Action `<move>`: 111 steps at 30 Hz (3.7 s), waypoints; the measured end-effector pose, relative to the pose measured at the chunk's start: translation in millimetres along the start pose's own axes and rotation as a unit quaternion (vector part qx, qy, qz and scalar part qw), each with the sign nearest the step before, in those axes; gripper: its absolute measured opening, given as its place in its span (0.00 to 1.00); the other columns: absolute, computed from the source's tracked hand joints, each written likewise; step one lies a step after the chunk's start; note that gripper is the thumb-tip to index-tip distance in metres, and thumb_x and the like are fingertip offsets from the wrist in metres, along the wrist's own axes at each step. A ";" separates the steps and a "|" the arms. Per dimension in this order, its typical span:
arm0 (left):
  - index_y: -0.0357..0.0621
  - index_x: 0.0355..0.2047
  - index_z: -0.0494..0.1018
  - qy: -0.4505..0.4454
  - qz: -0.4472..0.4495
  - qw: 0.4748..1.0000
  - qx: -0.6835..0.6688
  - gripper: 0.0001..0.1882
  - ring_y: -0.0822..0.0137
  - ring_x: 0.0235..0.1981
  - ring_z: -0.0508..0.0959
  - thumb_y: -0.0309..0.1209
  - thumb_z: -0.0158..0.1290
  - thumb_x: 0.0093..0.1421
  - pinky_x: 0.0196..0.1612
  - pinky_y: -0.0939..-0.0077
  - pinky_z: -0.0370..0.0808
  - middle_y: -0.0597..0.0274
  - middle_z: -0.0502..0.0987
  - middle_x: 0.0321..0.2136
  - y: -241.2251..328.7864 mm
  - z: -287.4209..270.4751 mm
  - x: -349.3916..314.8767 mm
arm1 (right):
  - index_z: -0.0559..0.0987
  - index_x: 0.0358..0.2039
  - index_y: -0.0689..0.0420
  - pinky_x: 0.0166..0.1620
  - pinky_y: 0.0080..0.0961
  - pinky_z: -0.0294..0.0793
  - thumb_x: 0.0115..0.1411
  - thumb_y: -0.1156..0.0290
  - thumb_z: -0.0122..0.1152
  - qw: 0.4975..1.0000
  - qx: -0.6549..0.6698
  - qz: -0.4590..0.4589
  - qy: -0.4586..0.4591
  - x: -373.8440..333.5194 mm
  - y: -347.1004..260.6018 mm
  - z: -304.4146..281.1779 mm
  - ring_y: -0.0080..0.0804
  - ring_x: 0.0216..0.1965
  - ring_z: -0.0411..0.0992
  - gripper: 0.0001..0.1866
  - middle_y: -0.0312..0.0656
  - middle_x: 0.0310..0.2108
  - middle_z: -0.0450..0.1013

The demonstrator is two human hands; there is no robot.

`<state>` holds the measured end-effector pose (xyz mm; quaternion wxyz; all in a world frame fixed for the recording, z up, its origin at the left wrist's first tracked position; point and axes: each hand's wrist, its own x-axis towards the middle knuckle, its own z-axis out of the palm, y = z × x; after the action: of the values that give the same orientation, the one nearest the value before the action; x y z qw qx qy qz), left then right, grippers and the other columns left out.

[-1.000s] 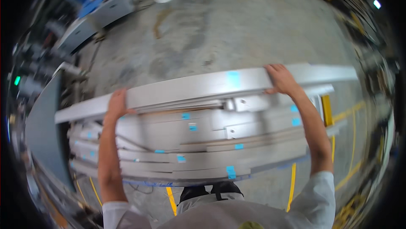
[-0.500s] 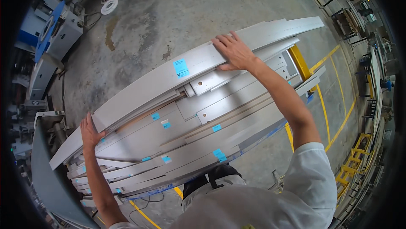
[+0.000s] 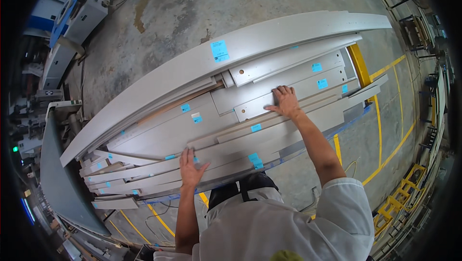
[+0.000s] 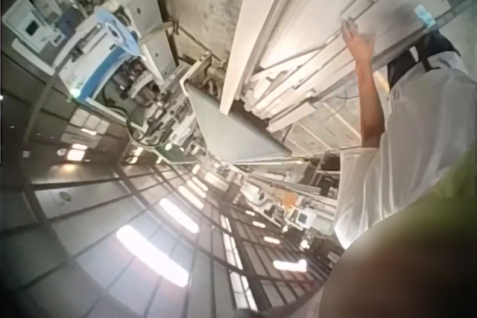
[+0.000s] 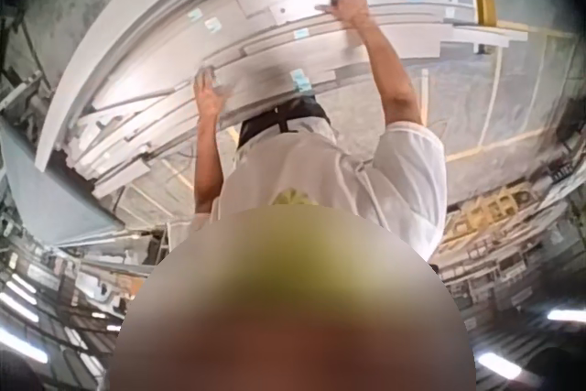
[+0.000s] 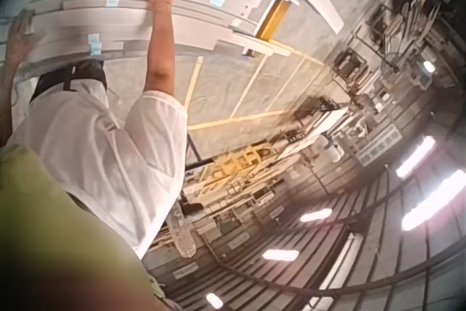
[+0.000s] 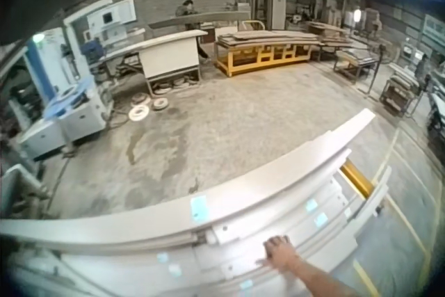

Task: Handling, sorting, and stacking wood laminate strips and panels on a production floor assembly line.

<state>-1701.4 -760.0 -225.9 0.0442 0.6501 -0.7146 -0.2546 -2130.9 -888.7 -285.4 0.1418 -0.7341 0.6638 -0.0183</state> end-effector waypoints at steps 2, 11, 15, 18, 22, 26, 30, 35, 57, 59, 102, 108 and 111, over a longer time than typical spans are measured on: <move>0.38 0.57 0.59 0.002 0.003 0.999 0.032 0.43 0.43 0.59 0.57 0.46 0.63 0.44 0.61 0.54 0.55 0.44 0.60 0.56 8.5 11.2 -5.4 | 0.71 0.51 0.56 0.59 0.43 0.52 0.43 0.33 0.57 0.996 -0.020 0.016 -0.087 1.1 0.1 -7.2 0.42 0.56 0.59 0.44 0.47 0.52 0.66; 0.38 0.57 0.59 0.019 0.029 0.999 0.023 0.43 0.43 0.59 0.55 0.42 0.64 0.44 0.61 0.53 0.54 0.45 0.60 0.56 -8.9 34.6 -39.9 | 0.71 0.46 0.57 0.58 0.46 0.55 0.43 0.38 0.60 0.998 -0.032 0.020 0.051 -30.4 -4.4 21.2 0.45 0.55 0.60 0.39 0.47 0.48 0.65; 0.39 0.58 0.56 0.076 0.017 0.997 0.028 0.44 0.42 0.59 0.55 0.39 0.65 0.44 0.60 0.53 0.55 0.43 0.57 0.57 -8.4 41.5 -44.4 | 0.68 0.51 0.57 0.59 0.49 0.52 0.45 0.33 0.55 0.998 0.033 0.057 -0.003 -80.4 -8.7 8.8 0.46 0.58 0.56 0.43 0.49 0.53 0.62; 0.39 0.59 0.55 0.113 0.046 0.992 0.033 0.44 0.41 0.60 0.54 0.38 0.64 0.45 0.60 0.52 0.55 0.41 0.56 0.58 -7.0 46.9 -51.8 | 0.67 0.54 0.55 0.59 0.50 0.51 0.42 0.28 0.51 1.000 -0.015 0.014 0.017 -104.9 0.8 1.9 0.45 0.60 0.53 0.48 0.49 0.55 0.60; 0.39 0.59 0.55 0.115 0.053 0.992 0.028 0.44 0.40 0.60 0.54 0.37 0.64 0.46 0.60 0.51 0.55 0.41 0.56 0.58 16.7 47.0 -49.9 | 0.66 0.54 0.54 0.56 0.49 0.55 0.39 0.29 0.56 0.998 -0.015 0.036 0.044 -106.7 18.2 -7.8 0.43 0.58 0.55 0.49 0.46 0.53 0.61; 0.36 0.58 0.57 0.127 0.029 0.991 -0.016 0.40 0.41 0.60 0.55 0.40 0.61 0.49 0.61 0.52 0.53 0.42 0.57 0.58 43.2 51.6 -51.3 | 0.68 0.52 0.58 0.55 0.45 0.59 0.45 0.35 0.58 0.994 0.022 0.081 0.072 -100.7 53.7 -2.2 0.48 0.55 0.61 0.44 0.52 0.52 0.64; 0.34 0.53 0.63 0.126 -0.029 0.991 -0.016 0.34 0.43 0.56 0.60 0.40 0.60 0.51 0.59 0.54 0.56 0.40 0.66 0.51 52.7 57.1 -45.3 | 0.68 0.51 0.65 0.52 0.41 0.66 0.46 0.42 0.62 0.975 0.054 0.187 0.108 -80.6 113.1 -13.3 0.53 0.50 0.66 0.42 0.59 0.46 0.68; 0.30 0.47 0.68 0.095 -0.107 0.987 -0.068 0.29 0.44 0.52 0.66 0.41 0.58 0.53 0.56 0.58 0.62 0.40 0.70 0.45 103.5 65.1 24.6 | 0.66 0.51 0.66 0.49 0.41 0.68 0.46 0.43 0.62 0.941 -0.021 0.298 0.162 -70.0 237.1 -27.4 0.53 0.48 0.67 0.42 0.58 0.45 0.69; 0.44 0.33 0.71 0.215 -0.323 0.842 -0.374 0.18 0.70 0.32 0.71 0.40 0.64 0.48 0.39 0.74 0.68 0.64 0.73 0.28 106.7 167.0 160.2 | 0.75 0.36 0.67 0.40 0.29 0.72 0.40 0.45 0.70 0.876 0.308 0.358 0.098 -16.9 335.0 -70.8 0.38 0.35 0.74 0.36 0.51 0.32 0.75; 0.46 0.35 0.67 0.212 -0.313 0.820 -0.429 0.16 0.73 0.34 0.70 0.33 0.63 0.51 0.40 0.77 0.67 0.67 0.71 0.29 129.1 158.1 160.5 | 0.75 0.36 0.67 0.38 0.26 0.72 0.42 0.49 0.71 0.847 0.366 0.357 0.146 -27.5 339.0 -65.4 0.32 0.33 0.73 0.32 0.47 0.30 0.75; 0.46 0.55 0.64 0.226 -0.281 0.405 -0.840 0.28 0.60 0.53 0.68 0.51 0.44 0.62 0.56 0.59 0.64 0.61 0.69 0.52 274.2 100.1 -102.0 | 0.55 0.60 0.67 0.64 0.45 0.45 0.25 0.33 0.68 0.971 -0.174 -0.075 -0.146 71.3 239.2 -43.3 0.50 0.64 0.49 0.68 0.56 0.60 0.55; 0.46 0.56 0.62 0.235 -0.292 0.394 -0.840 0.28 0.59 0.54 0.67 0.51 0.43 0.62 0.58 0.58 0.63 0.61 0.68 0.53 281.7 114.2 -115.1 | 0.54 0.60 0.68 0.65 0.50 0.42 0.25 0.30 0.65 0.960 -0.202 -0.082 -0.173 80.8 225.1 -36.1 0.51 0.65 0.45 0.69 0.59 0.61 0.53; 0.46 0.56 0.62 0.237 -0.296 0.392 -0.838 0.29 0.58 0.55 0.66 0.51 0.43 0.63 0.59 0.56 0.61 0.60 0.67 0.55 279.2 115.5 -117.5 | 0.58 0.58 0.69 0.64 0.49 0.45 0.25 0.33 0.67 0.968 -0.164 -0.089 -0.168 87.8 223.4 -35.7 0.53 0.63 0.49 0.66 0.60 0.59 0.56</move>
<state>-1982.4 -605.8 -176.9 0.6558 0.4901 0.1362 -0.5579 -2344.8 -998.9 -317.3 0.1267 -0.7961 0.5564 0.2014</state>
